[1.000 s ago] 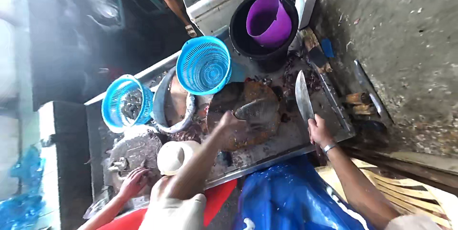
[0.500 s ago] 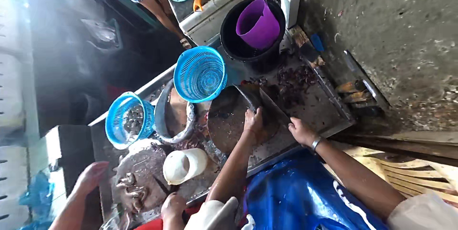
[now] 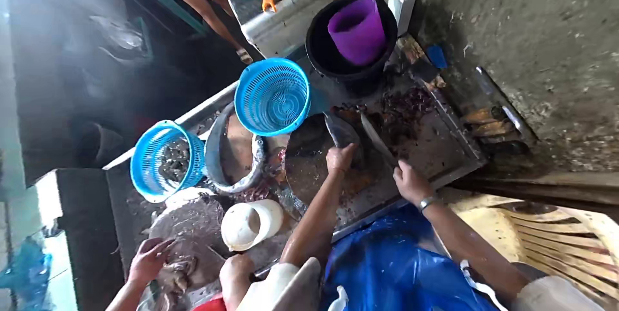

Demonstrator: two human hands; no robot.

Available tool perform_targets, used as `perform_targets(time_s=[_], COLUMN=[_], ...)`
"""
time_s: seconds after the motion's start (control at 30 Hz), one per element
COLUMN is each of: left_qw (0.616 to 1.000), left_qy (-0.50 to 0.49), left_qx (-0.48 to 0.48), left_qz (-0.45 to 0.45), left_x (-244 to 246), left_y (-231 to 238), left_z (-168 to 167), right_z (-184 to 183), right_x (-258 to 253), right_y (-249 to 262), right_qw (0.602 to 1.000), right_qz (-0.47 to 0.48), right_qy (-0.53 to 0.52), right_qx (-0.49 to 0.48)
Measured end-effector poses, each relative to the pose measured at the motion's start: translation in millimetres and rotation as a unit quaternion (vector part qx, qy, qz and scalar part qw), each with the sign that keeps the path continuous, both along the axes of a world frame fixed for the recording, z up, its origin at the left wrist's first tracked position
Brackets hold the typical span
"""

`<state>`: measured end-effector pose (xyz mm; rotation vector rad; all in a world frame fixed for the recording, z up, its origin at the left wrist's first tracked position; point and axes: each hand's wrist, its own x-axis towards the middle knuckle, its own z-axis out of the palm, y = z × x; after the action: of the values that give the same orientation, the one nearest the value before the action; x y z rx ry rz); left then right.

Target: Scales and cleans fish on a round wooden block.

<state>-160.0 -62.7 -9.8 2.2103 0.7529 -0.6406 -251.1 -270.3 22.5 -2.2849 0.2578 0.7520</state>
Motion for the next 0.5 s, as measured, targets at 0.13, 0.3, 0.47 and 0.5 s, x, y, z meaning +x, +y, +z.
perform_targets(time_s=[0.13,0.3,0.47,0.5], left_qw=[0.999,0.998,0.987,0.967], left_qy=[-0.001,0.000,-0.022,-0.024], left_qx=[0.012,0.013,0.043,0.072], left_qz=[0.037,0.060,-0.151,-0.245], left_x=[5.8,0.1,9.8,23.4], left_y=[0.7,-4.0,6.4,4.1], left_z=[-0.5,-7.6,9.4,15.4], right_z=[70.3,-28.1,-48.7,-47.8], right_x=[34.9,10.3,-33.5,-34.5], right_y=[7.8,40.2,-24.4,-39.5], right_qw=[0.942,0.990,0.997,0.994], right_qz=[-0.064,-0.039,-0.050,-0.073], right_qy=[-0.329,-0.135,-0.046,-0.083], right_qx=[-0.007,-0.005,0.024,0.013])
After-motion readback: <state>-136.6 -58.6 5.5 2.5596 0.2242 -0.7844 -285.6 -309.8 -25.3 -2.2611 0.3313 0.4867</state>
